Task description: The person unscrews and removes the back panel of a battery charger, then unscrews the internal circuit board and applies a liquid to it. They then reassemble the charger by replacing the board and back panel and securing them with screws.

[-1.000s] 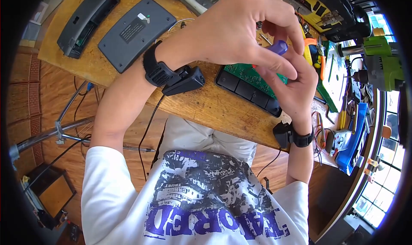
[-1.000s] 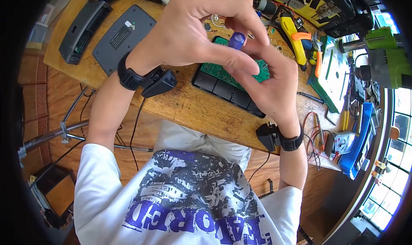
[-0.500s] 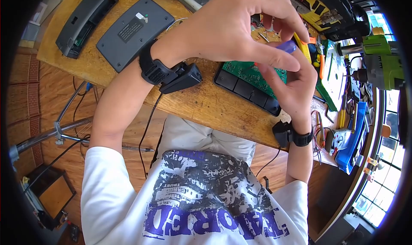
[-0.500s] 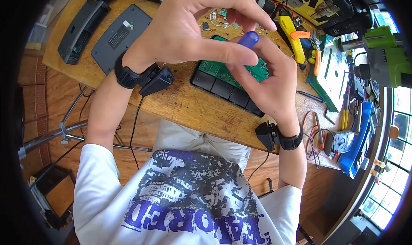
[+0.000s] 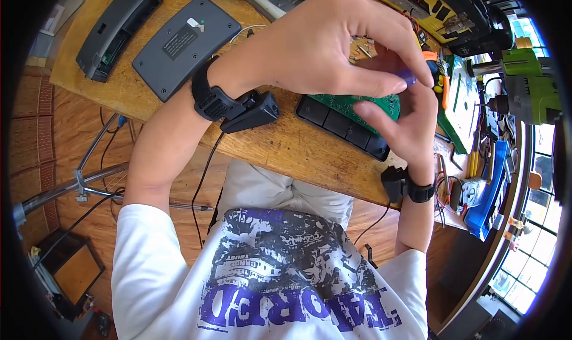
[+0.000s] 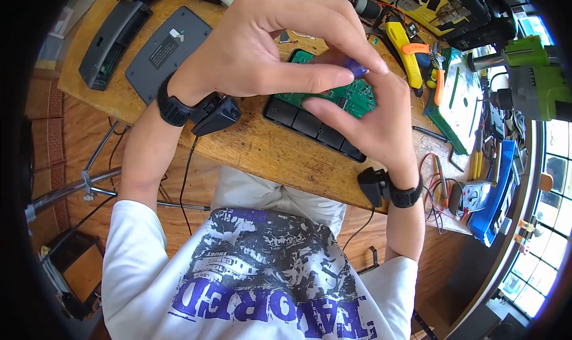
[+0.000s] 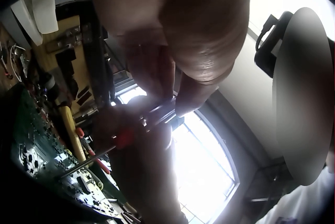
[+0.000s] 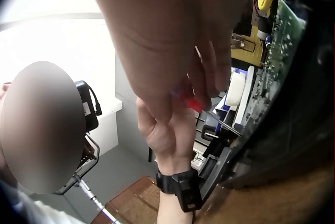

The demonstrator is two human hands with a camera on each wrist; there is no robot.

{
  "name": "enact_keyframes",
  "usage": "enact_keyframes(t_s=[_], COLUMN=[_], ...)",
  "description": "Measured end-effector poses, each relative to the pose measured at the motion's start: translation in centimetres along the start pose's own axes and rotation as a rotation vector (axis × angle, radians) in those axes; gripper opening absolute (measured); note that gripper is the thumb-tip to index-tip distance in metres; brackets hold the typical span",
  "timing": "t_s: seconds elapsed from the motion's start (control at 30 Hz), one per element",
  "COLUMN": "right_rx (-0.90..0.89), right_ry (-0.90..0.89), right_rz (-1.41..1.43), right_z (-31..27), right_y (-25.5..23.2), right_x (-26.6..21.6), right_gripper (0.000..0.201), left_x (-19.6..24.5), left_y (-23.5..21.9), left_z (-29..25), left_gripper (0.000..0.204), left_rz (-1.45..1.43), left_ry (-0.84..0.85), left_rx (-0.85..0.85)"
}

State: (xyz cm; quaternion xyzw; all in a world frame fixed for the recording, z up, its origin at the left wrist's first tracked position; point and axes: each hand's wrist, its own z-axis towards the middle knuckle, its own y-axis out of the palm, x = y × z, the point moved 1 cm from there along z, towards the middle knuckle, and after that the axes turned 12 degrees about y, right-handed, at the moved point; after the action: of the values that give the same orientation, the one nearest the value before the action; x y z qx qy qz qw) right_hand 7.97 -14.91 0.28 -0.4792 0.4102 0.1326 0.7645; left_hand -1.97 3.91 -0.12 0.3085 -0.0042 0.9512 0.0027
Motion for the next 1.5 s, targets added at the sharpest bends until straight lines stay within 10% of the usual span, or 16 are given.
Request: enact_keyframes(t_s=[0.07, 0.13, 0.33, 0.63, 0.97, 1.17, 1.33, 1.4, 1.5], right_rx=[-0.094, -0.117, 0.102, -0.224, -0.032, -0.163, -0.117, -0.069, -0.057], right_ry=[-0.023, 0.007, -0.093, 0.026, -0.006, 0.008, 0.022, 0.067, 0.048], right_rz=[0.355, 0.287, -0.004, 0.354, 0.133, 0.068, 0.308, 0.391, 0.39], right_z=[0.5, 0.5, 0.8, 1.2, 0.9, 0.5, 0.4, 0.4, 0.5], right_y=[-0.2, -0.7, 0.6, -0.3, 0.4, -0.6, -0.5, -0.8, -1.3], right_x=[-0.5, -0.2, -1.2, 0.1, -0.9, -0.4, -0.2, 0.1, 0.5], right_gripper=[0.034, 0.033, 0.034, 0.028, 0.044, 0.035, 0.018, 0.019, 0.021], left_x=[1.1, 2.2, 2.5, 1.4, 2.0, -0.5, 4.0, 2.5, 2.5], left_y=[-0.8, -1.4, -0.2, -0.6, -0.5, -0.1, -1.8, -1.8, -1.8], left_z=[0.5, 1.4, 1.1, 0.7, 1.0, 0.6, 2.2, 0.2, -0.9], left_gripper=[0.024, 0.023, 0.017, 0.021, 0.022, 0.023, 0.026, 0.037, 0.075], left_rz=[0.071, 0.342, 0.337, 0.484, 0.492, -0.043, 0.535, 0.708, 0.789], left_ry=[-0.083, 0.189, 0.101, 0.203, 0.182, 0.224, 0.197, -0.125, -0.233], left_rx=[-0.006, -0.198, -0.093, -0.103, -0.082, 0.053, -0.107, -0.067, -0.568])
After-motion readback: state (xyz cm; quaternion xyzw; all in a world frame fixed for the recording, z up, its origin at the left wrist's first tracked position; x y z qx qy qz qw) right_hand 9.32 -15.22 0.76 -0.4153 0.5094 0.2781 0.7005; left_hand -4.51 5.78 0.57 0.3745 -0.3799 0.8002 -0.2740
